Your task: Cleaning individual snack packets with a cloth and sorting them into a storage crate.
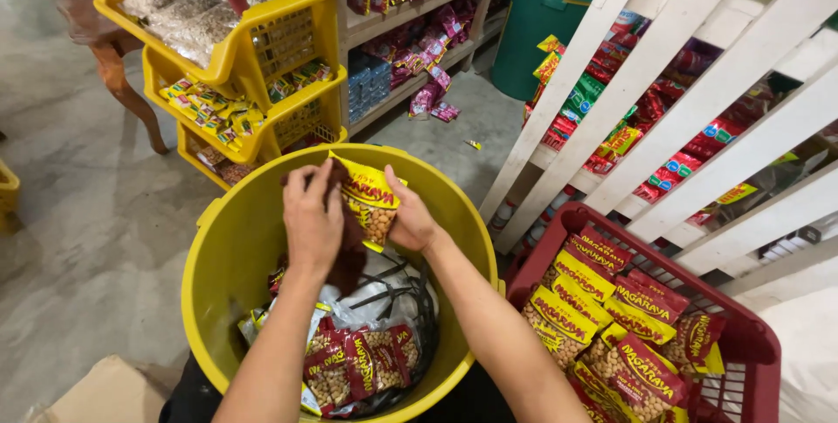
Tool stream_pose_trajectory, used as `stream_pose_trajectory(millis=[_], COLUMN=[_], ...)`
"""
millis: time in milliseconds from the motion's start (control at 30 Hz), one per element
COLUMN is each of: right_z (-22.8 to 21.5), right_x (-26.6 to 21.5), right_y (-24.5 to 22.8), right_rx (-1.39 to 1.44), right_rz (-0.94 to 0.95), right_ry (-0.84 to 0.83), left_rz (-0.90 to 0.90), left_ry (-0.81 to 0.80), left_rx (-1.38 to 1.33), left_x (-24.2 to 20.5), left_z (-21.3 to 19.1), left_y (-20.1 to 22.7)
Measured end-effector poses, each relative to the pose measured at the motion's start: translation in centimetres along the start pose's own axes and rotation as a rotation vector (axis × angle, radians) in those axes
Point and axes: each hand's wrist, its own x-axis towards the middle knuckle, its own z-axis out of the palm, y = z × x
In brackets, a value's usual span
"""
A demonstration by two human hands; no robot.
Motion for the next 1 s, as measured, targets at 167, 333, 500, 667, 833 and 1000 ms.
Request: stream_pose_trajectory(millis=[167, 333, 500, 667, 833, 1000], right_z=[0.3, -0.4, 2.6, -0.4, -4.9, -1.8], right_x=[-0.6, -1.1, -0.8, 0.1, -0.4, -0.5], right_y=[-0.6, -1.2, -1.1, -1.5, -1.0, -0.3], right_rx=[-0.037, -0.009, 0.006, -0.186, -0.039, 0.056], right_rz=[0.007, -0.031, -0.076, -0.151, -0.034, 0.009], right_ry=[0.090, -0.015, -0.117, 0.146, 0.045, -0.071], left_rz=[0.215, 0.038, -0.086, -0.134, -0.667, -0.746], left_ry=[-0.156, -0.294, -0.164, -0.083, -0.323, -0.249], left_rx=[0.053, -0.110, -0.161, -0.321, -1.061, -1.021], left_x=[-1.1, -1.1, -0.5, 0.9, 1.5, 2.4], left_z=[1.2, 1.3, 1.2, -0.4, -1.8, -2.3], left_y=[3.0, 4.3, 1.0, -0.6, -4.4, -5.2])
